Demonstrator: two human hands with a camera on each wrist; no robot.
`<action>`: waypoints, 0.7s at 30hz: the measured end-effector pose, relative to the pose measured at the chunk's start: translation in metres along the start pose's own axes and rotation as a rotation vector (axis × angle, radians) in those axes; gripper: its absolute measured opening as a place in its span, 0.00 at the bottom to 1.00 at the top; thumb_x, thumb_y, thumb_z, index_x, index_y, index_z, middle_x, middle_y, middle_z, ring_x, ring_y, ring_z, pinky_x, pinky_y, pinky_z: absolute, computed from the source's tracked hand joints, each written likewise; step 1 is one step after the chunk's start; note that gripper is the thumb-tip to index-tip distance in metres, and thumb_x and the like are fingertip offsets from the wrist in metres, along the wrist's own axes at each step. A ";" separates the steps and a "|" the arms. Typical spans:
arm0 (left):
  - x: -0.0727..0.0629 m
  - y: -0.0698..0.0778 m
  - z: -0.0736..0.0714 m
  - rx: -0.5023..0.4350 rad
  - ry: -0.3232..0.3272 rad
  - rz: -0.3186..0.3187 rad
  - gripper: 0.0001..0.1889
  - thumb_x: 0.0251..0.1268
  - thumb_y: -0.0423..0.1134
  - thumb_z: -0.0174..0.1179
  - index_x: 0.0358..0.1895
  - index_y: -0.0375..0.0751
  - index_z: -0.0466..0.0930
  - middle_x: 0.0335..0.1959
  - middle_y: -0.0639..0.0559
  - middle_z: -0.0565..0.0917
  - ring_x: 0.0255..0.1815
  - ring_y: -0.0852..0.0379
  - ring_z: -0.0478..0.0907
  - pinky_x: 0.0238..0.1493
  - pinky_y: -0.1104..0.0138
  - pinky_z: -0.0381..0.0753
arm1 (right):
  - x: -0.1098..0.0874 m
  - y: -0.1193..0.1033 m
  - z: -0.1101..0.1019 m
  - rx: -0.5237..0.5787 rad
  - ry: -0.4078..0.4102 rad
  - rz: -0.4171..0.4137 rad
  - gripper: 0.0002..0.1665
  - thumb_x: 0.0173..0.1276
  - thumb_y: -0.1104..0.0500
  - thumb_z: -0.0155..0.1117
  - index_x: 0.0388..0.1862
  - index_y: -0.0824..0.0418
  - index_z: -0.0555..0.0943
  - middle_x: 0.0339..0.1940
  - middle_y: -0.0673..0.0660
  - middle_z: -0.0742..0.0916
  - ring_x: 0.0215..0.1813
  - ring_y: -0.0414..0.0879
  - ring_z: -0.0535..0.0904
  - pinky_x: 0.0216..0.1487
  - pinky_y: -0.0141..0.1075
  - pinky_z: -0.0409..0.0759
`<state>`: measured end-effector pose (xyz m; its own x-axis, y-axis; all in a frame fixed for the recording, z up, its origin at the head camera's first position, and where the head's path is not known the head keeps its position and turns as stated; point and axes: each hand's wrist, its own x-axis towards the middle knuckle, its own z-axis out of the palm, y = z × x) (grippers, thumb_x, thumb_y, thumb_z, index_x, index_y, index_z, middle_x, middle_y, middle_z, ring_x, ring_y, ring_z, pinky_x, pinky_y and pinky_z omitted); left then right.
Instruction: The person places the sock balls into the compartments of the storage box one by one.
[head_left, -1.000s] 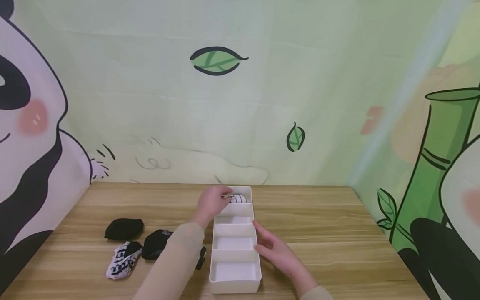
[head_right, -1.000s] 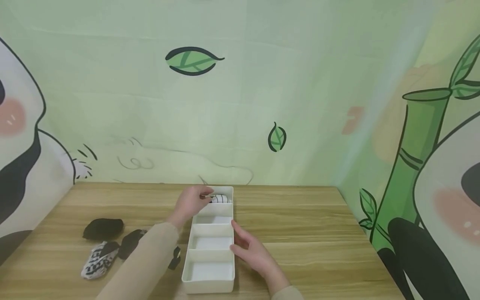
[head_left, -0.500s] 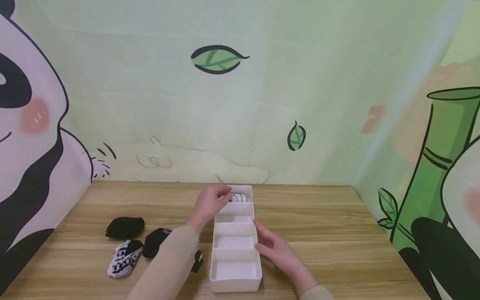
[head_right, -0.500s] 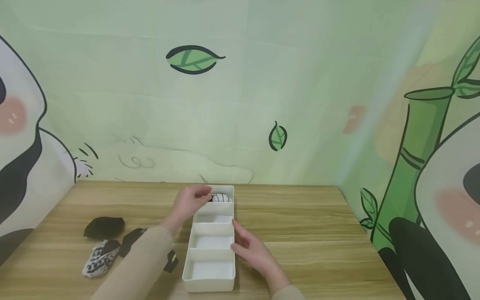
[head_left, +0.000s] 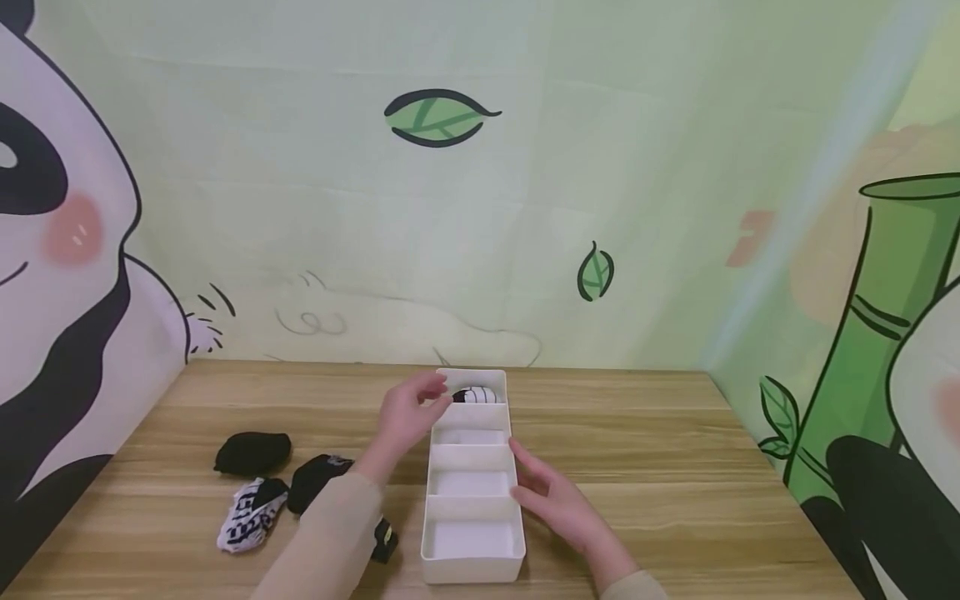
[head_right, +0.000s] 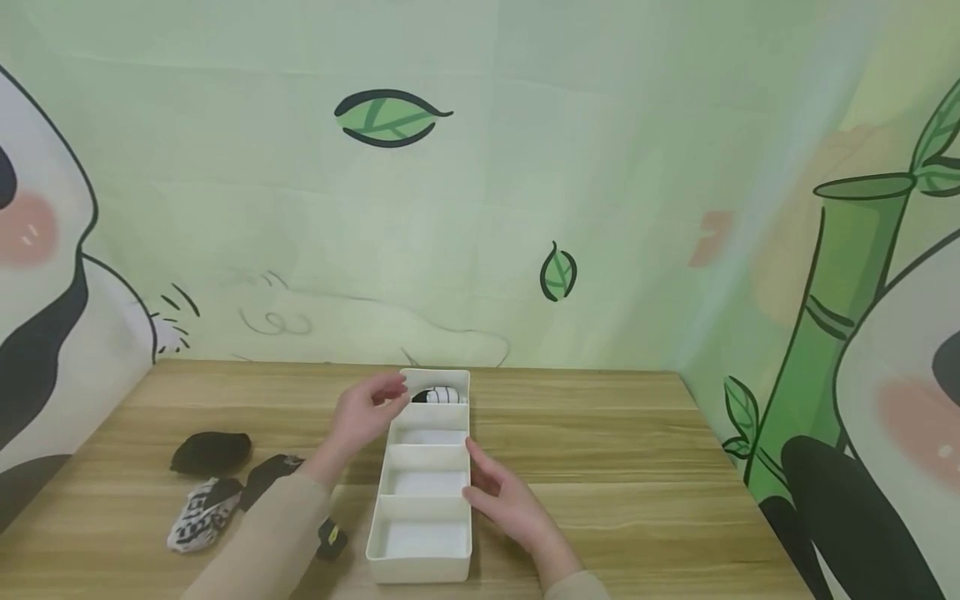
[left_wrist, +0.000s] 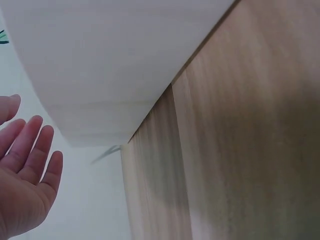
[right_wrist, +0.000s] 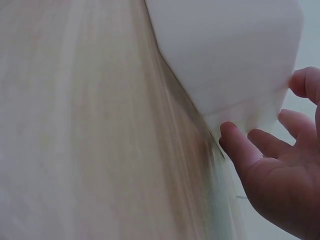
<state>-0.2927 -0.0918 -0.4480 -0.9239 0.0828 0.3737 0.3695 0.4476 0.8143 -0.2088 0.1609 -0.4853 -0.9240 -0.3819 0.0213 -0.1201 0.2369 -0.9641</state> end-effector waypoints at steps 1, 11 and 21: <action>-0.002 0.000 -0.001 -0.006 0.005 -0.016 0.18 0.62 0.31 0.66 0.55 0.29 0.81 0.44 0.40 0.87 0.48 0.44 0.82 0.57 0.51 0.77 | 0.000 0.000 0.000 0.000 0.000 0.000 0.39 0.72 0.63 0.61 0.79 0.56 0.59 0.78 0.64 0.61 0.68 0.65 0.69 0.68 0.52 0.66; -0.018 -0.002 -0.009 -0.052 -0.021 -0.059 0.21 0.62 0.32 0.68 0.58 0.29 0.78 0.48 0.38 0.85 0.51 0.43 0.81 0.59 0.49 0.75 | 0.001 0.003 -0.001 0.011 -0.009 -0.017 0.39 0.72 0.64 0.61 0.79 0.58 0.58 0.78 0.64 0.60 0.69 0.65 0.68 0.69 0.52 0.63; -0.028 -0.004 -0.032 -0.007 -0.070 -0.034 0.26 0.62 0.35 0.68 0.62 0.31 0.75 0.50 0.38 0.84 0.54 0.42 0.79 0.61 0.48 0.73 | 0.001 0.002 0.000 0.010 -0.014 -0.020 0.40 0.72 0.63 0.62 0.79 0.58 0.58 0.78 0.63 0.61 0.70 0.64 0.68 0.70 0.51 0.63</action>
<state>-0.2648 -0.1242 -0.4478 -0.9404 0.1298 0.3143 0.3385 0.4453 0.8289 -0.2099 0.1612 -0.4875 -0.9162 -0.3990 0.0365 -0.1345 0.2204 -0.9661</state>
